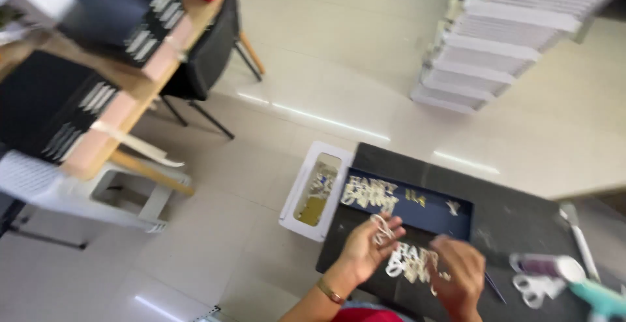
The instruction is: Applying glue to the back of decorative 'Happy Birthday' cutouts and layering them on top of each other.
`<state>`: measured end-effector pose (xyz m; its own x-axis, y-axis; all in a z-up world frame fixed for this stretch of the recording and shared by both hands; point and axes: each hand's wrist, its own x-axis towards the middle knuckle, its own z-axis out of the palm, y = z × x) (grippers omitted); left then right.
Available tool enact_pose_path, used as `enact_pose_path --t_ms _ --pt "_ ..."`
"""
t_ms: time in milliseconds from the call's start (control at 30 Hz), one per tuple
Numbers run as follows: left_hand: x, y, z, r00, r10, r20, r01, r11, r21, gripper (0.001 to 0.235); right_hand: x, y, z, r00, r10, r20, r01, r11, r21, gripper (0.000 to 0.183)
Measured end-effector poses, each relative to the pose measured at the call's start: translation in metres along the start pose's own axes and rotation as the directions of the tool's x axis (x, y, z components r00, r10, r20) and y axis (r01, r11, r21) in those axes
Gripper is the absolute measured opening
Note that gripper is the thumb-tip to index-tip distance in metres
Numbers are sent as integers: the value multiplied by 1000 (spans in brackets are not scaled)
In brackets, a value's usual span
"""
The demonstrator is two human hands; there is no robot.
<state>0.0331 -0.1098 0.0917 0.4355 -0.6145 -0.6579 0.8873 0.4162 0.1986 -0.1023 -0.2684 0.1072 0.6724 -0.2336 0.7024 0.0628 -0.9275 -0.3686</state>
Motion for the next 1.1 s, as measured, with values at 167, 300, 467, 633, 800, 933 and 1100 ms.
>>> enact_pose_path --t_ms 167,300,467,633,800,933,1100 --pt "0 -7 14 998 -58 -28 59 997 47 38 -70 97 -38 747 443 -496 -573 807 -143 79" --pt "29 -34 8 994 -7 108 -2 997 81 39 -136 185 -11 707 614 -351 -631 772 80 105" --pt "58 -90 23 996 -22 90 -2 966 258 41 -139 227 -9 611 725 -318 -680 686 259 70" --pt "82 -162 48 953 -2 304 -224 674 704 34 -85 197 -43 488 861 -145 -686 481 546 16" --pt "69 -191 110 654 -258 711 -634 325 702 20 -34 163 -101 731 671 122 -498 404 767 37" --pt "71 -206 118 525 -364 769 -668 384 637 18 -41 172 -129 772 580 262 -520 337 785 43" --pt "78 -236 132 507 -359 784 -692 373 618 19 -78 218 -141 687 659 306 -575 235 784 46"
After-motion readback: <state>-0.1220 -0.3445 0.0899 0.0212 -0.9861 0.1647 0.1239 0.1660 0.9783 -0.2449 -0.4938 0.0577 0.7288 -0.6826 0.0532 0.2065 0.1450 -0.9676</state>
